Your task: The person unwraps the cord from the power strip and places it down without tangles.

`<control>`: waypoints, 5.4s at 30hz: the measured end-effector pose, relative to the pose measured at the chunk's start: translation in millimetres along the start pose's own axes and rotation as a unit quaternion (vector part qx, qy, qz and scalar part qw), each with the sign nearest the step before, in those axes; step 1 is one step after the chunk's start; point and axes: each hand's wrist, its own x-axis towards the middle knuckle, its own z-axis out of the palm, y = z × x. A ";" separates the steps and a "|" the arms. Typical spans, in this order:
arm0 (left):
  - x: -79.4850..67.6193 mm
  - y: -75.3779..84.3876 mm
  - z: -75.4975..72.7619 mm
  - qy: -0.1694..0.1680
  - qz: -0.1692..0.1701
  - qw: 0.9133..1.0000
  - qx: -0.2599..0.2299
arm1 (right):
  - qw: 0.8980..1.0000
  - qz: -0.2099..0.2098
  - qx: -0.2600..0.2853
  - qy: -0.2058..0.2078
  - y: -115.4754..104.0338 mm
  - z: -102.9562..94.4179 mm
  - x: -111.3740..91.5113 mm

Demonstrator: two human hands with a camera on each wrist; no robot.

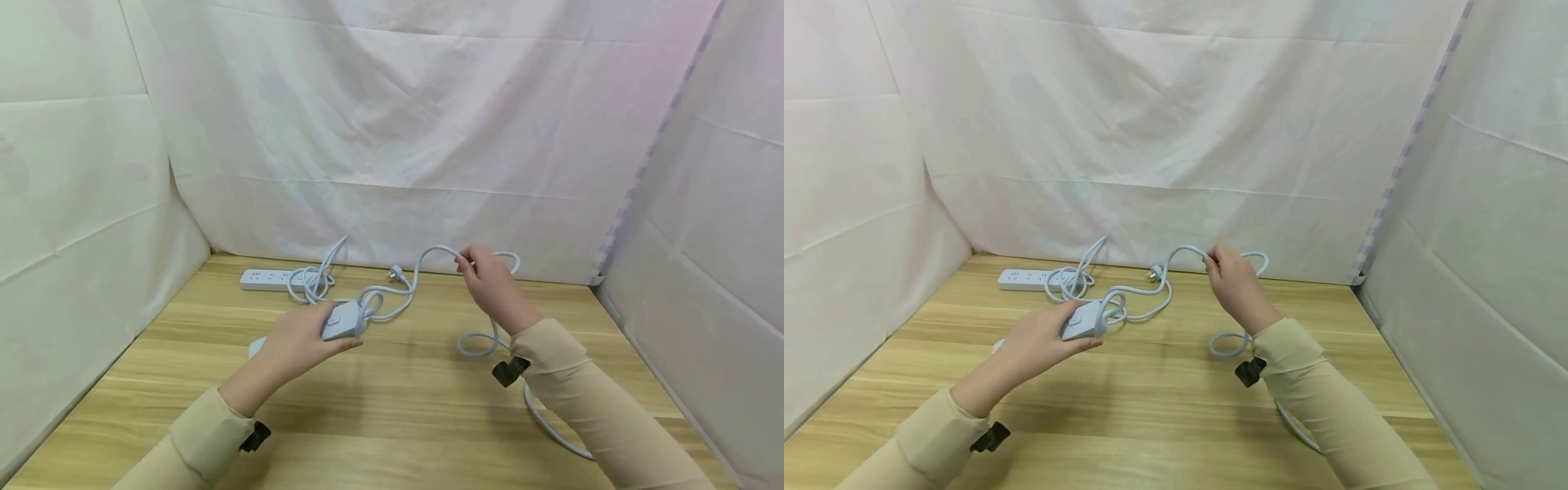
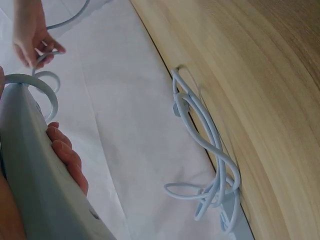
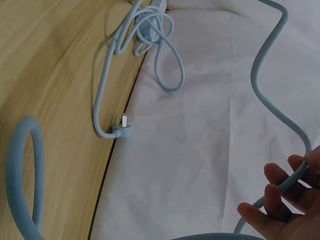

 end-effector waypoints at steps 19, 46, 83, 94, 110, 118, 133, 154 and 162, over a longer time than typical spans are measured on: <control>3.2 5.1 -9.0 0.035 -0.036 0.998 -0.027 | 0.992 0.070 -0.001 -0.102 28.3 27.1 -15.9; 18.2 20.5 -2.5 0.034 -0.027 0.998 -0.043 | 0.990 0.016 0.037 -0.138 -31.1 52.2 -69.3; 38.1 -1.0 10.2 -0.006 0.053 0.995 0.080 | 0.979 -0.199 -0.002 -0.040 -13.2 -29.6 -136.4; 38.3 1.3 25.2 -0.053 0.077 0.991 0.092 | 0.968 -0.238 -0.072 -0.024 19.4 -58.3 -145.8; 34.3 6.2 75.0 -0.128 0.162 0.976 0.072 | 0.948 -0.277 -0.145 -0.065 83.8 -60.1 -155.6; 25.2 0.8 88.0 -0.148 0.202 0.966 0.067 | 0.957 -0.232 -0.161 -0.068 108.9 -42.6 -164.1; 26.4 -16.7 94.0 -0.158 0.170 0.972 0.024 | 0.979 -0.067 -0.166 -0.097 95.2 -22.4 -165.2; -1.5 -49.4 62.2 -0.206 0.034 0.977 0.043 | 0.955 0.050 -0.249 -0.153 148.4 -59.9 -167.7; -16.6 -65.7 44.6 -0.209 0.027 0.976 0.053 | 0.936 0.085 -0.288 -0.184 172.6 -64.1 -162.4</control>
